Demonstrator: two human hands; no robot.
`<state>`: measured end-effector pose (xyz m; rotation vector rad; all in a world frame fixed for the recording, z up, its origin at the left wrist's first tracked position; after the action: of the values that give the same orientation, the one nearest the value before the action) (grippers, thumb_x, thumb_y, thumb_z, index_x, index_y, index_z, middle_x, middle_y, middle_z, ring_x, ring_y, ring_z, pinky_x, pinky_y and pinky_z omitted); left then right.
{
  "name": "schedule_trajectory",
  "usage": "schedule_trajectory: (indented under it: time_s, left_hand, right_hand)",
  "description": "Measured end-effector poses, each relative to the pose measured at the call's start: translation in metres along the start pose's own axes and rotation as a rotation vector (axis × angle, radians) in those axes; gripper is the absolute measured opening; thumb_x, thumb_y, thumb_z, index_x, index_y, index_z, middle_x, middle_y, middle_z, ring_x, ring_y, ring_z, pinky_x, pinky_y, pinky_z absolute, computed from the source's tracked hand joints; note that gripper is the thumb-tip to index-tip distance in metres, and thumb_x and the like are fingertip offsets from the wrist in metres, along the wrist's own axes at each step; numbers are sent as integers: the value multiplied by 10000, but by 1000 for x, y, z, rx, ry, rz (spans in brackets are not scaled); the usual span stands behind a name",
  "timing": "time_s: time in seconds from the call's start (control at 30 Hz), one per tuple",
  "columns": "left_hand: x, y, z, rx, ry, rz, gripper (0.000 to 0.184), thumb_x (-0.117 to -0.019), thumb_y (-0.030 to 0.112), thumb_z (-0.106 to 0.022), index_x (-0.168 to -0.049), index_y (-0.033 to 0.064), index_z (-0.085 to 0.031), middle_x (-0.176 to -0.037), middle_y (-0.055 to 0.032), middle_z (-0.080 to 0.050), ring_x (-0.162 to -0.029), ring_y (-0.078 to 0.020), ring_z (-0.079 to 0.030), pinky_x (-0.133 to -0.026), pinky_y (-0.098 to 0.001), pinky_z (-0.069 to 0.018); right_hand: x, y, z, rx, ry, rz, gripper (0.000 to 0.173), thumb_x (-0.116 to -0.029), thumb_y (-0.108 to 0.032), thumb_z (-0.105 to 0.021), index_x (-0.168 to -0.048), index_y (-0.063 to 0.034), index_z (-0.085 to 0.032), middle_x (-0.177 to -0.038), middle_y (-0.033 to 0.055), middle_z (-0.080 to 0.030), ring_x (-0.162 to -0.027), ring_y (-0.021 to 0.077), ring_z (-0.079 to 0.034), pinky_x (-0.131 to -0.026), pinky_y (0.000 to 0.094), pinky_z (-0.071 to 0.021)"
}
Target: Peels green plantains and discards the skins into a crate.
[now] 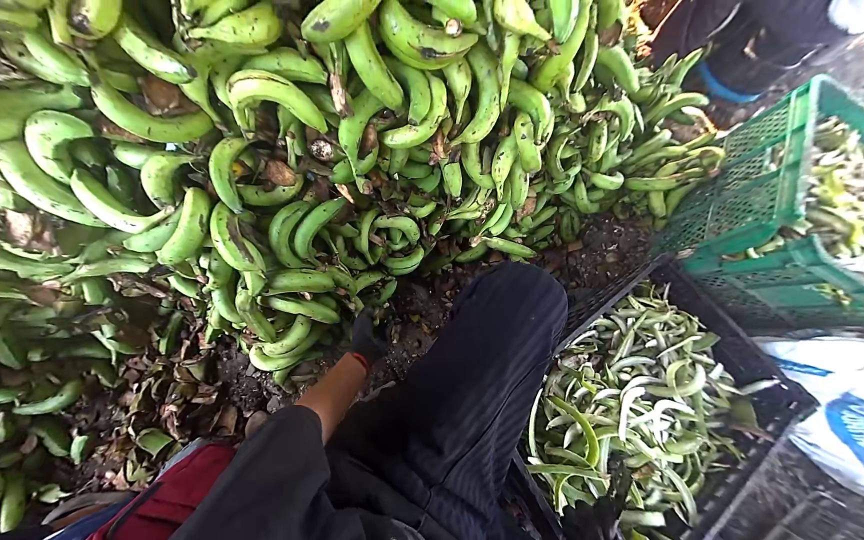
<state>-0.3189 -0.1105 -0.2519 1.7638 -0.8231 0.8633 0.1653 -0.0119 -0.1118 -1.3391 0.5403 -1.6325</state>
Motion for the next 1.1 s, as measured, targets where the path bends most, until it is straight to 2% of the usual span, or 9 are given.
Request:
schedule_trajectory:
  time_s: [0.07, 0.2, 0.33, 0.47, 0.53, 0.63, 0.73, 0.93, 1.1]
  left_hand:
    - [26, -11, -5, -75, -93, 103, 249, -1079, 308, -354, -1007, 110, -486, -715, -38, -536, -545, -128, -538, -476, -266, -482]
    - [73, -22, -47, -310, -431, 150, 267, -1108, 304, -344, -1117, 92, -506, -806, -52, -601, -674, -150, -623, -616, -300, -560]
    - [133, 12, -154, -510, -882, -158, 330, -1086, 357, -374, -1168, 107, -573, -838, -31, -659, -712, -120, -644, -641, -282, -569]
    - [241, 60, -245, -575, -1148, -554, 564, -1053, 563, -358, -1454, 174, -439, -1217, -49, -663, -1007, -178, -670, -818, -365, -587]
    - [280, 72, -290, -628, -1227, -773, 597, -1060, 460, -406, -1545, 127, -304, -1309, -72, -628, -1093, -184, -665, -883, -376, -595]
    - [328, 47, -337, -692, -1369, -801, 506, -1034, 230, -571, -1495, 124, -391, -1154, -55, -683, -963, -171, -706, -822, -357, -624]
    - [353, -17, -339, -931, -1396, -834, 594, -961, 299, -707, -1479, 229, -425, -1244, -32, -652, -991, -159, -673, -807, -378, -598]
    - [340, -131, -295, -1047, -1348, -845, 668, -964, 327, -693, -1526, 122, -396, -1315, -121, -620, -1079, -160, -654, -913, -370, -565]
    - [329, -150, -263, -1170, -1307, -854, 591, -975, 208, -675, -1483, 31, -429, -1309, -162, -625, -1105, -161, -646, -954, -342, -533]
  right_hand:
    - [0, -2, -1, 28, 16, -11, 363, -1032, -209, -574, -1250, 80, -540, -949, 78, -694, -838, 112, -692, -818, 331, -596]
    - [1, -4, 3, 14, 45, -22, 392, -1019, -237, -610, -1262, 68, -561, -936, 77, -706, -811, 112, -693, -792, 317, -597]
    - [-3, -7, 18, -3, 67, 19, 395, -996, -235, -636, -1238, 73, -581, -954, 97, -712, -838, 132, -695, -808, 336, -595]
    - [4, -15, 30, -114, 153, 36, 376, -1006, -199, -622, -1243, 85, -556, -967, 124, -710, -832, 147, -700, -800, 354, -599]
    - [12, -26, 29, -221, 186, 63, 355, -1039, -205, -567, -1274, 55, -507, -923, 67, -687, -768, 110, -688, -754, 322, -607]
    - [12, -33, 19, -348, 224, 132, 412, -1091, -321, -405, -1320, 3, -518, -803, 40, -668, -639, 129, -650, -628, 357, -597]
    - [6, -40, -11, -488, 183, 193, 499, -1091, -419, -312, -1293, -47, -576, -684, 0, -614, -563, 124, -600, -557, 365, -573]
    - [5, -86, -76, -454, -2, 162, 480, -1106, -352, -317, -1405, -21, -496, -775, 52, -620, -591, 157, -598, -562, 366, -560]
    - [45, -190, -30, -700, 114, 636, 665, -1054, -577, -362, -1199, 43, -553, -612, -50, -607, -479, 72, -584, -462, 259, -544]
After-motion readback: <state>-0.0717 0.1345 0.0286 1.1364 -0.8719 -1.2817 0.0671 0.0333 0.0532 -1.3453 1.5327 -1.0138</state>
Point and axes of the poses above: each hand's wrist, its own x-axis away from the middle knuckle, its own z-axis out of the back of the hand, y = z × x, the point moved 6 cm from there along -x, towards the middle knuckle
